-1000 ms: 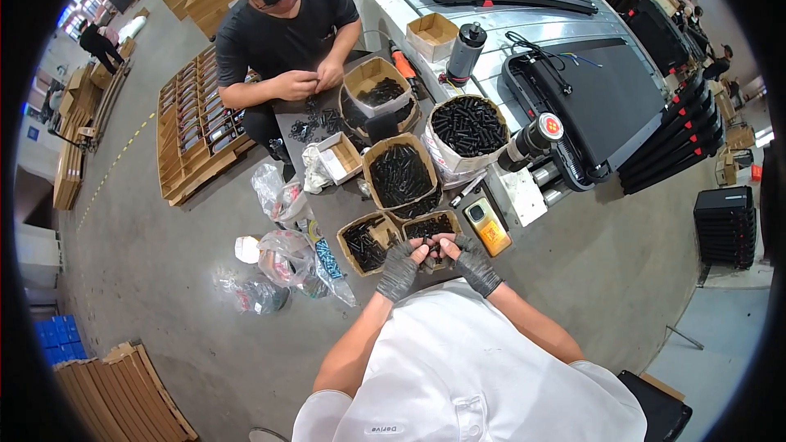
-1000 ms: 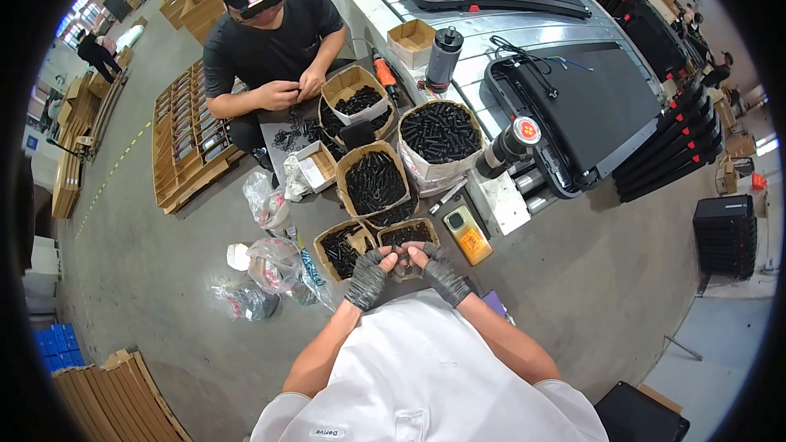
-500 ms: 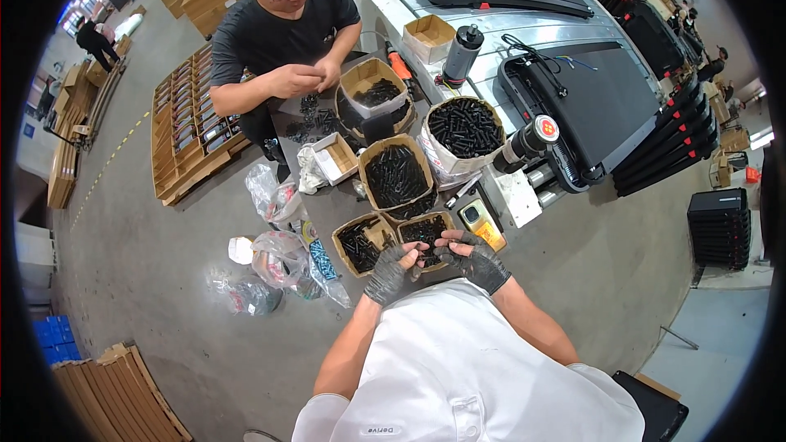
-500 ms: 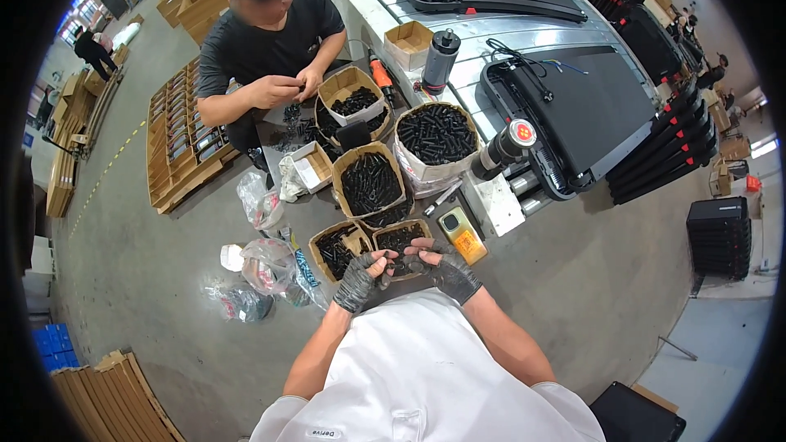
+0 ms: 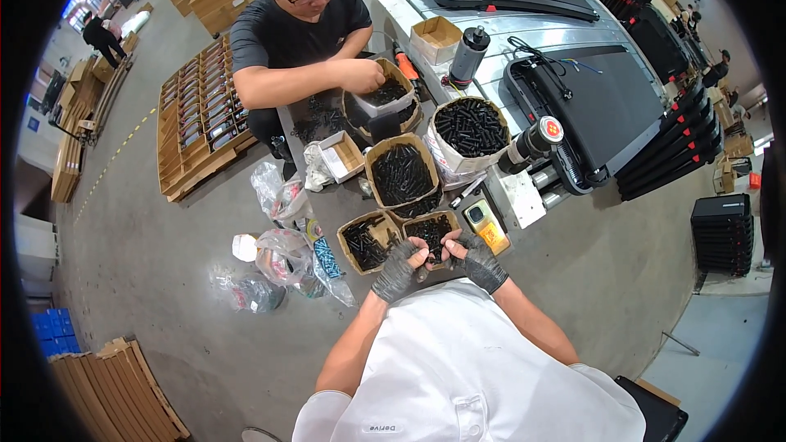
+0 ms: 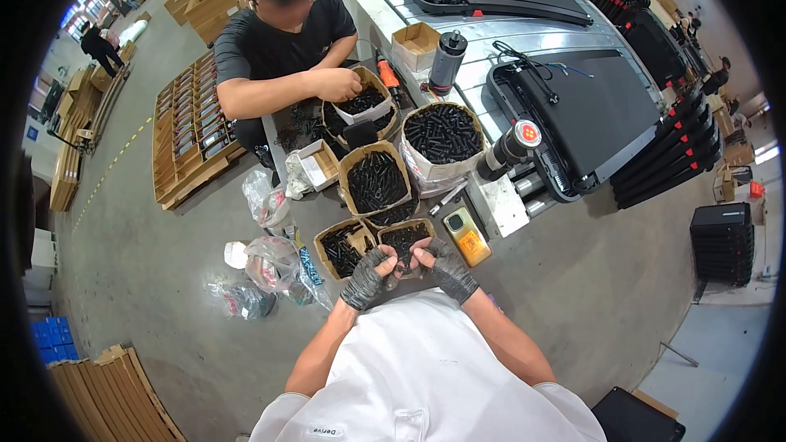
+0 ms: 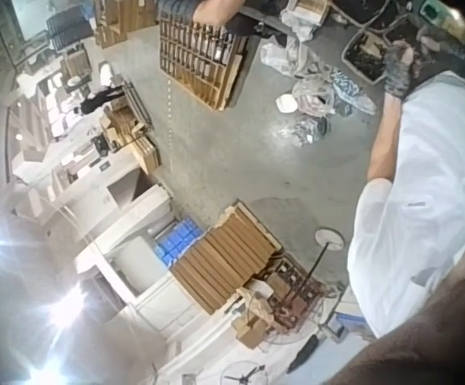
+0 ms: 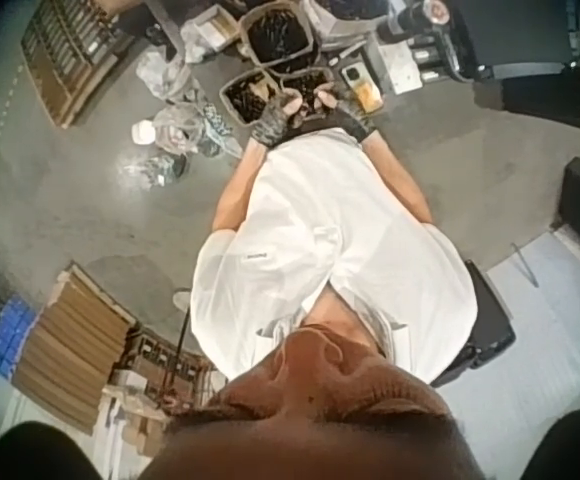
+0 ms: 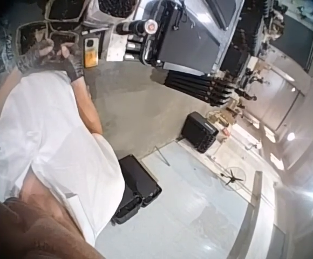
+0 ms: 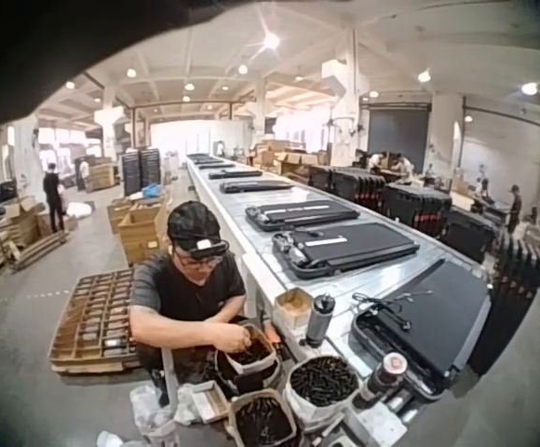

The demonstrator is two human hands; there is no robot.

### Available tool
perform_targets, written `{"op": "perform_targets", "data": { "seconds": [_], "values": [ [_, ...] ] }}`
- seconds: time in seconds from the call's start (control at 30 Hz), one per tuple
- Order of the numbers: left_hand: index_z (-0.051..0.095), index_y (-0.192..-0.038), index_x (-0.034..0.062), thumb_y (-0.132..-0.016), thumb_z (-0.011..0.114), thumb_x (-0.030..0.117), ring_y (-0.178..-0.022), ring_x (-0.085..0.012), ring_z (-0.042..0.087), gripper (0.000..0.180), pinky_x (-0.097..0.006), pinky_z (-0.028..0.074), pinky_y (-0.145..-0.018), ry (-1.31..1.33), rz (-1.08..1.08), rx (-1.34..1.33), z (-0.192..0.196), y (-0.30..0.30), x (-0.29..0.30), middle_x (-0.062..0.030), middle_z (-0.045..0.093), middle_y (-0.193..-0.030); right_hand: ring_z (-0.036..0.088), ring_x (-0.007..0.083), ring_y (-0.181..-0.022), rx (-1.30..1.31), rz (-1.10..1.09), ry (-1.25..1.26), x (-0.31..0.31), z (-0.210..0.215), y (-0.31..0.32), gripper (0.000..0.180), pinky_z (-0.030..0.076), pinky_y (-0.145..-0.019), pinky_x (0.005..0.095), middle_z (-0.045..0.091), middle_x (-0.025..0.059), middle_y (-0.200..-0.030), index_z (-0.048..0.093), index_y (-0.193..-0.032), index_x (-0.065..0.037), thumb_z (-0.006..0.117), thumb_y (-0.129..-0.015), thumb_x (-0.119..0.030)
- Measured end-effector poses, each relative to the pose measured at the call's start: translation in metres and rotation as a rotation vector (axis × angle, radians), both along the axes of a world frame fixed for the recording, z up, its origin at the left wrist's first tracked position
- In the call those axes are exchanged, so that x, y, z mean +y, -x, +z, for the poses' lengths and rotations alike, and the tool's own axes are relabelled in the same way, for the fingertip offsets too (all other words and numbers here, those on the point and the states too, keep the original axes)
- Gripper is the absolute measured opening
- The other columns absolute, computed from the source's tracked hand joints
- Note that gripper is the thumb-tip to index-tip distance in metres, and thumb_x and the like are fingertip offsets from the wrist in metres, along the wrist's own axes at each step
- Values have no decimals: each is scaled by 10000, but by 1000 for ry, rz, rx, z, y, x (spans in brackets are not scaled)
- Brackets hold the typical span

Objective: The recorder is sorting and organizing small black plastic components into cardboard boxes at a workbench.

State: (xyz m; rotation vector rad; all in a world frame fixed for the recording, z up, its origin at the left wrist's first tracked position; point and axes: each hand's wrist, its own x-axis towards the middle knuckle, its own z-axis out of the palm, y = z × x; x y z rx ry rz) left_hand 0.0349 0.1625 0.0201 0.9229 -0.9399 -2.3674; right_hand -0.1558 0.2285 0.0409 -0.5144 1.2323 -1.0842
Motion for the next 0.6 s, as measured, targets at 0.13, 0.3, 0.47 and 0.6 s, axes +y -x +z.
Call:
{"op": "perform_targets", "data": {
  "seconds": [0.13, 0.3, 0.47, 0.6],
  "values": [
    [528, -1034, 91, -893, 645, 240, -736, -93, 571, 236, -219, 458, -576, -33, 15, 49, 0, 2, 2, -17, 595, -863, 573, 106, -833, -71, 6, 0, 1, -1, -8, 205, 463, -787, 245, 610, 12, -849, 595, -1058, -42, 581, -936, -206],
    [529, -1044, 86, -886, 643, 281, -777, -93, 553, 276, -221, 457, -619, -83, 13, 76, -4, 3, 4, -12, 596, -876, 572, 99, -832, -91, 7, -10, 2, -5, -11, 226, 462, -778, 241, 609, 8, -849, 598, -1074, -38, 579, -939, -218],
    [536, -1045, 129, -891, 658, 260, -743, -90, 561, 236, -207, 442, -584, -197, -1, 190, -6, 3, 4, 0, 592, -878, 567, 94, -813, -97, -1, -2, -1, 0, -16, 269, 460, -737, 234, 607, 3, -848, 587, -1099, -30, 584, -937, -244],
    [535, -1051, 130, -890, 659, 266, -738, -90, 560, 244, -202, 434, -577, -239, 19, 206, -14, 0, 5, -4, 593, -882, 542, 85, -756, 183, 5, 0, -3, 14, -21, 321, 452, -681, 233, 586, 4, -821, 561, -1103, -19, 601, -924, -282]
  ]
}}
